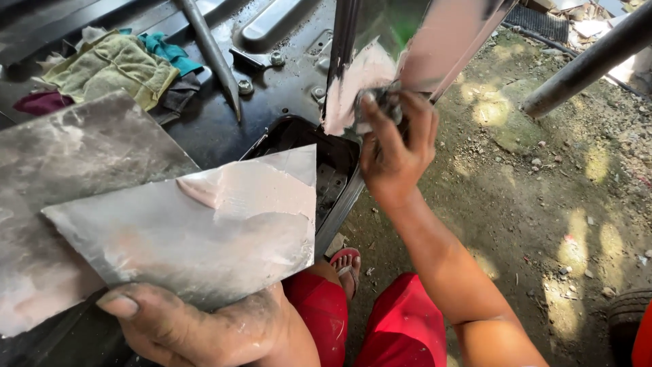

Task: The person sands a pink filler patch on a car door using a sanding block. They switch between different sanding blocks to smooth the surface around the door's edge and frame.

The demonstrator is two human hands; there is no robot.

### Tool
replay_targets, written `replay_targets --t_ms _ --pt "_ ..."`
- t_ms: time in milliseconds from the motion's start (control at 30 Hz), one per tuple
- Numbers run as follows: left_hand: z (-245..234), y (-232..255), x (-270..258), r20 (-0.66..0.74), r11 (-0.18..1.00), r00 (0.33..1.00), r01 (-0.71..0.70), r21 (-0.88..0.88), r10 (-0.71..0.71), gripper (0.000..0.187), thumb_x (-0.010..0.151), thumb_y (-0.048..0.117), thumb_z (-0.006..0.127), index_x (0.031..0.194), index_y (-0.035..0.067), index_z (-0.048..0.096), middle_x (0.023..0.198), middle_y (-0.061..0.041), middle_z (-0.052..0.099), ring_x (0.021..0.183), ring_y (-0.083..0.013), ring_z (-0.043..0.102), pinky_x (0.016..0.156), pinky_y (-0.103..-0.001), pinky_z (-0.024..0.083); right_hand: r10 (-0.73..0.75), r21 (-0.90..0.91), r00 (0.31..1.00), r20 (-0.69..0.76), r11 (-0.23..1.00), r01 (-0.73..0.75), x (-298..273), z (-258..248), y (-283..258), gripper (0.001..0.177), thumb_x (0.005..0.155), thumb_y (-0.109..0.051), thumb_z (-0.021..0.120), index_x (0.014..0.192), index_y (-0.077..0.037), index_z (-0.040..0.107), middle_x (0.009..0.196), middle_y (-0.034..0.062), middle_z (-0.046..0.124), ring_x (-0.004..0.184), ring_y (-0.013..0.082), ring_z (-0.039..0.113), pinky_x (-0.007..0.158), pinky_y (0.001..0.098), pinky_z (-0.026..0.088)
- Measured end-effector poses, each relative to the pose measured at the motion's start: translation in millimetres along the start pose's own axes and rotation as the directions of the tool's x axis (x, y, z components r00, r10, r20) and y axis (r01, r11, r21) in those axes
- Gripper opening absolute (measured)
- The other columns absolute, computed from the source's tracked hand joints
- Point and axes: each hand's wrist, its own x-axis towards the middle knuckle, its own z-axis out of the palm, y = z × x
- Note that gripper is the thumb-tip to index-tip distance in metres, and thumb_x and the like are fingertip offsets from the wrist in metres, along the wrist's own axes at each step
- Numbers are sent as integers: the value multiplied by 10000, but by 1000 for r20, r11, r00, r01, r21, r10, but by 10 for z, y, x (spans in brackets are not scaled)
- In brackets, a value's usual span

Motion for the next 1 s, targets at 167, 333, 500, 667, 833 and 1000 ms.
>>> replay_targets --t_ms 167,333,500,667,833,1000 --pt "-157 48 45 142 988 990 -49 143 29 663 1181 80 975 1430 -82 383 1434 -266 518 1086 -447 757 889 -503 689 -22 103 1000 12 994 20 -277 48 32 156 1014 -133 602 1149 -136 680 1128 174 588 1063 395 586 859 515 596" --pt "-129 65 100 91 1000 996 10 -23 -8 693 1171 9 903 1501 -33 295 1367 -313 552 1017 -485 703 845 -533 618 -4 158 998 62 987 -5 -53 -316 -4 251 1018 -65 485 1137 -88 704 1079 172 629 998 348 615 819 471 561" --pt "-65 98 207 -136 1000 991 -7 -20 5 701 1018 -13 1030 1333 -112 412 1198 -323 575 884 -454 734 715 -497 669 89 247 974 207 959 -140 601 -581 -99 213 984 122 634 1144 -4 697 1046 138 621 951 275 587 797 369 490" --pt "-152 67 188 -58 999 998 -20 -32 18 687 1079 -56 992 1376 -106 375 1343 -291 518 975 -467 751 778 -513 682 61 190 961 270 975 -115 897 -580 -207 314 924 136 606 1162 -41 709 1041 136 590 960 300 580 708 375 471" --pt "89 52 247 -217 995 976 5 -101 -27 851 935 -20 1105 1359 -59 368 1078 -309 579 798 -422 690 626 -472 606 76 191 979 189 975 -113 460 -297 -150 281 922 105 679 1144 -66 681 1088 110 618 963 286 596 714 370 524" --pt "234 -24 37 -278 985 959 9 -175 -58 840 889 -89 1136 1349 -68 433 1449 -173 449 985 -419 695 770 -519 697 60 189 998 36 980 -66 1 -135 -88 404 865 86 631 1169 -176 673 1169 124 596 1072 359 574 842 480 548"
